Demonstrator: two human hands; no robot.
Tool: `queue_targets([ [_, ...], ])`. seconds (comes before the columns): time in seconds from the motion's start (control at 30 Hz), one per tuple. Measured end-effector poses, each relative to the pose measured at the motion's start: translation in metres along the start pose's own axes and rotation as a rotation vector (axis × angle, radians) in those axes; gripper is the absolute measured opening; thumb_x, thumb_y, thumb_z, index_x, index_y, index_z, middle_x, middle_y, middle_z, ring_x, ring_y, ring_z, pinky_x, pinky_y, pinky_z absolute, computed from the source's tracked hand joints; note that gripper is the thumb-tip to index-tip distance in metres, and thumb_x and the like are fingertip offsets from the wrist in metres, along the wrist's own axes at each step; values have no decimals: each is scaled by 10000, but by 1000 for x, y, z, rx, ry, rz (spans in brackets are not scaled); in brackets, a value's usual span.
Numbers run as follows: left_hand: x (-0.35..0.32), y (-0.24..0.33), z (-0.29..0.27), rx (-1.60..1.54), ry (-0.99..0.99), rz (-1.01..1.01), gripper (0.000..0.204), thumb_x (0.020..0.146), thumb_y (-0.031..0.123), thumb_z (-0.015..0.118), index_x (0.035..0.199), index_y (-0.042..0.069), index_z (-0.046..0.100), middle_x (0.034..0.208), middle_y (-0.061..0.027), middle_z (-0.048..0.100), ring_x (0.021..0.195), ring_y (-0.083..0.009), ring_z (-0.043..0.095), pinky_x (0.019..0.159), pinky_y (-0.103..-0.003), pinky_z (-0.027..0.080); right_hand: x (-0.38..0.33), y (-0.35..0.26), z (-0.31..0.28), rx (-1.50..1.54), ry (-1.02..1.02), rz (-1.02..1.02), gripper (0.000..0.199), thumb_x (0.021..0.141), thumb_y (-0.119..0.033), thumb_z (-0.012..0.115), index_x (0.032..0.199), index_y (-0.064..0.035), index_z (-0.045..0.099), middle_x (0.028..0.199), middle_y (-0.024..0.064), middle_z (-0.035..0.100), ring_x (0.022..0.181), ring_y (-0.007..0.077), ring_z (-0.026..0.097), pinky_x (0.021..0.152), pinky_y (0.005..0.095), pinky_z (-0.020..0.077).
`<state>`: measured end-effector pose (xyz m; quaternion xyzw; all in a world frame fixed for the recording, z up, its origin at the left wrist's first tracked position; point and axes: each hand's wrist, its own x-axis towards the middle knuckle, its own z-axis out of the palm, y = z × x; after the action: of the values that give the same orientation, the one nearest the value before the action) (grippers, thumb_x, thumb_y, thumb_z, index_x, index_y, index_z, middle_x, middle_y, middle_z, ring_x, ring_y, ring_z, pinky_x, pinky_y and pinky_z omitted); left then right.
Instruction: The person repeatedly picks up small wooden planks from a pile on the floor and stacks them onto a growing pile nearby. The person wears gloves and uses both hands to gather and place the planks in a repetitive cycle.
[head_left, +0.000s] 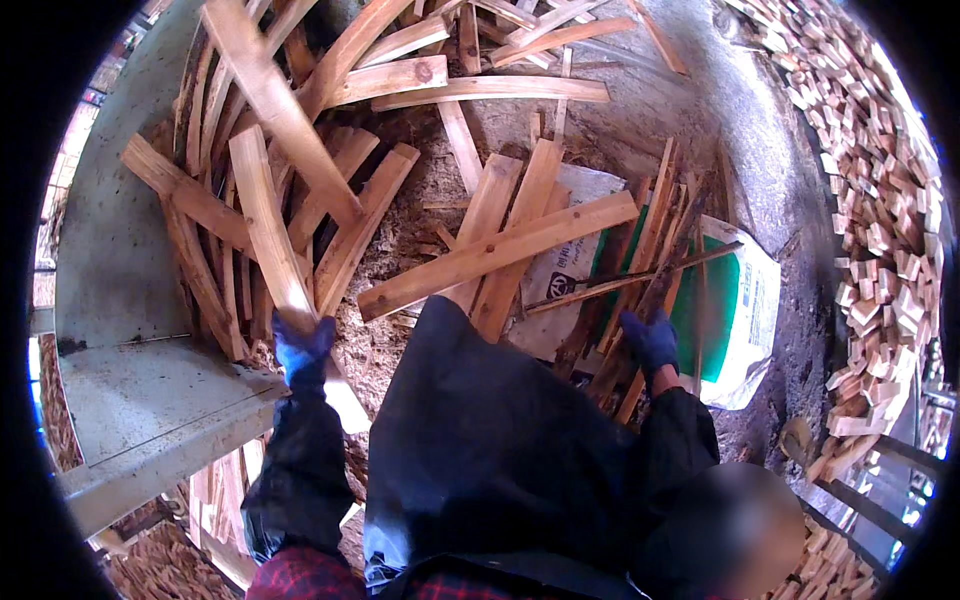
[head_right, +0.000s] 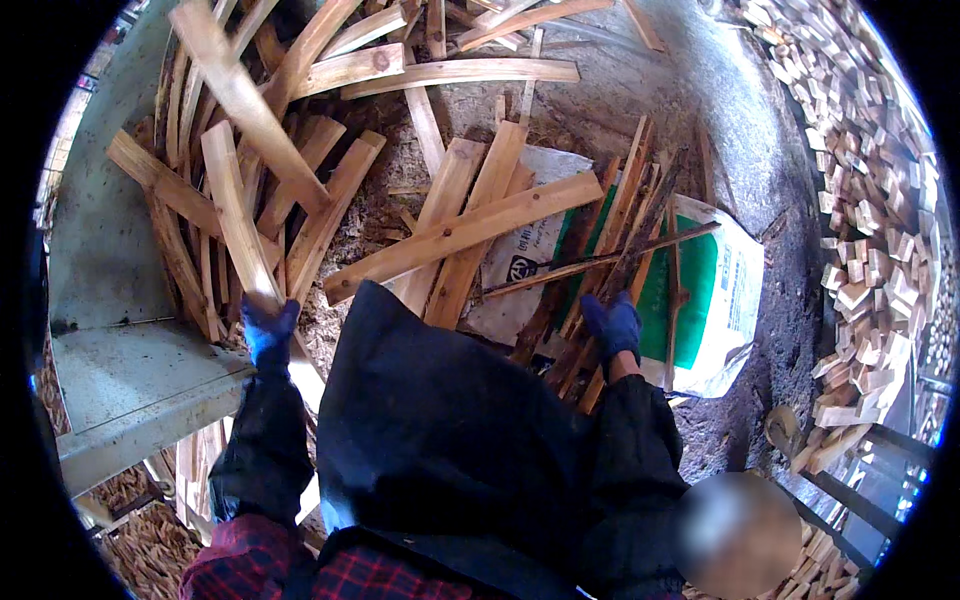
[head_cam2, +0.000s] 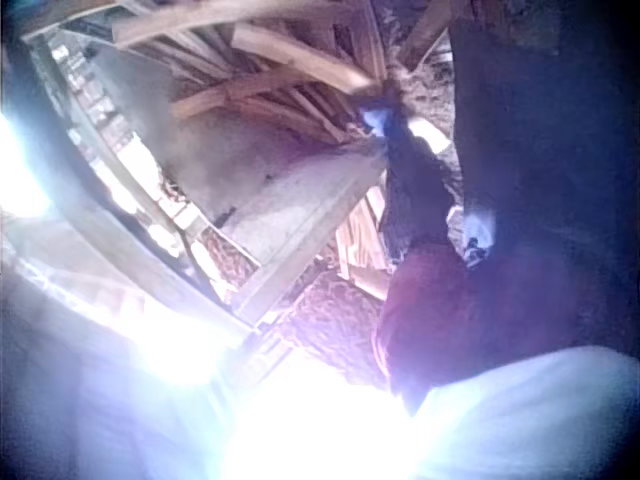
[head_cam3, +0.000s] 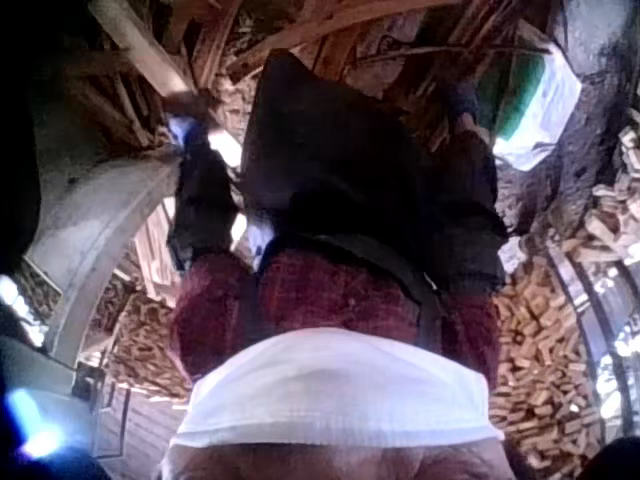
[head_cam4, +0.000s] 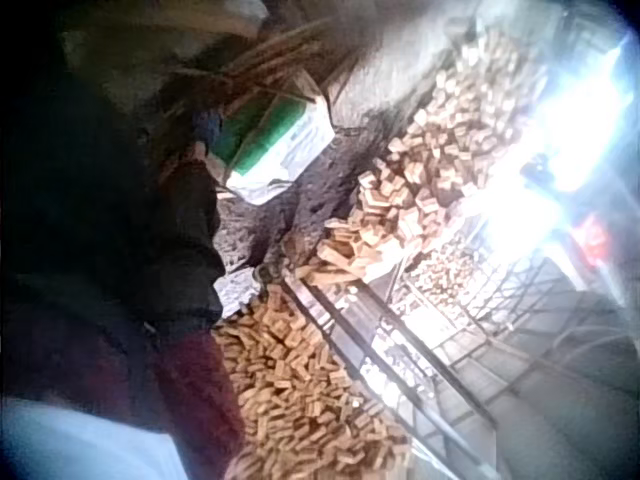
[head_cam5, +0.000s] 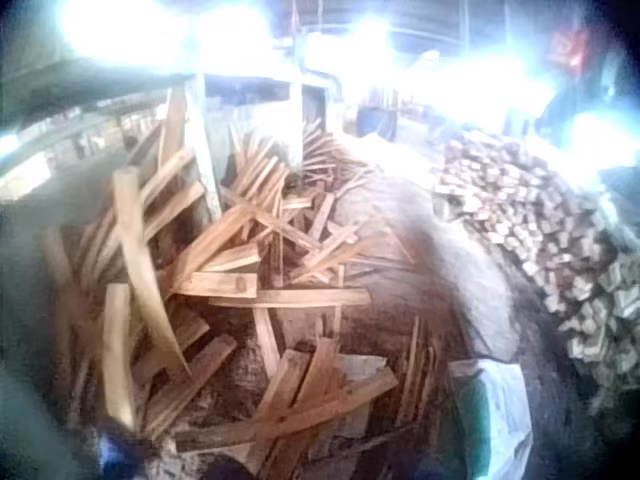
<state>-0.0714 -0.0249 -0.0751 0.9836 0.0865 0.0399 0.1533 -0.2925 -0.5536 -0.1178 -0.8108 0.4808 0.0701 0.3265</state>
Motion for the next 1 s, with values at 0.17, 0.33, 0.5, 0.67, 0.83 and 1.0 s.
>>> queue_targets([
  [0.17, -27, 86, 30, -584, -119, 360, 682, 663, 282, 827, 1185, 11, 483, 1089, -177, 567, 970, -275, 568, 825, -382, 489, -4, -6, -5, 110, -56, -161, 719, 740, -502, 716, 1244, -13, 561, 1145, 233, 645, 1082, 371, 614, 885, 430, 482],
  [0.33, -38, 154, 60, -133, -357, 548, 789, 692, 486, 781, 1248, 8, 490, 1143, -211, 595, 1072, -385, 584, 906, -449, 466, -1, -3, -2, 77, -32, -87, 703, 739, -493, 734, 1249, -37, 572, 1149, 193, 658, 1072, 349, 626, 884, 436, 483],
  [0.5, 19, 149, 54, -334, -333, 441, 971, 694, 639, 727, 1352, -17, 445, 1284, -263, 538, 1168, -397, 547, 972, -442, 450, -1, 1, 4, 121, -31, -30, 755, 727, -514, 744, 1257, -13, 549, 1155, 209, 649, 1072, 360, 622, 879, 444, 484],
  [0.67, 88, 210, 89, -234, -260, 312, 1094, 643, 633, 737, 1448, 37, 299, 1345, -261, 483, 1202, -416, 511, 988, -469, 438, 8, 1, 8, -70, 21, 18, 762, 728, -538, 726, 1234, 5, 553, 1143, 218, 651, 1075, 368, 618, 885, 438, 481],
  [0.83, 99, 248, 103, -137, -217, 91, 773, 629, 425, 806, 1231, 58, 488, 1125, -185, 601, 1055, -364, 596, 855, -473, 499, 12, -10, 5, 27, -46, 7, 753, 745, -574, 675, 1214, 6, 566, 1154, 236, 640, 1107, 370, 603, 915, 445, 466],
  [1.0, 56, 177, 51, -581, -413, 294, 581, 635, 298, 777, 1106, 48, 545, 1014, -219, 628, 957, -370, 610, 806, -478, 491, 0, -32, -3, -97, 11, 91, 712, 752, -554, 672, 1188, 2, 586, 1119, 221, 659, 1067, 375, 619, 894, 447, 475],
])
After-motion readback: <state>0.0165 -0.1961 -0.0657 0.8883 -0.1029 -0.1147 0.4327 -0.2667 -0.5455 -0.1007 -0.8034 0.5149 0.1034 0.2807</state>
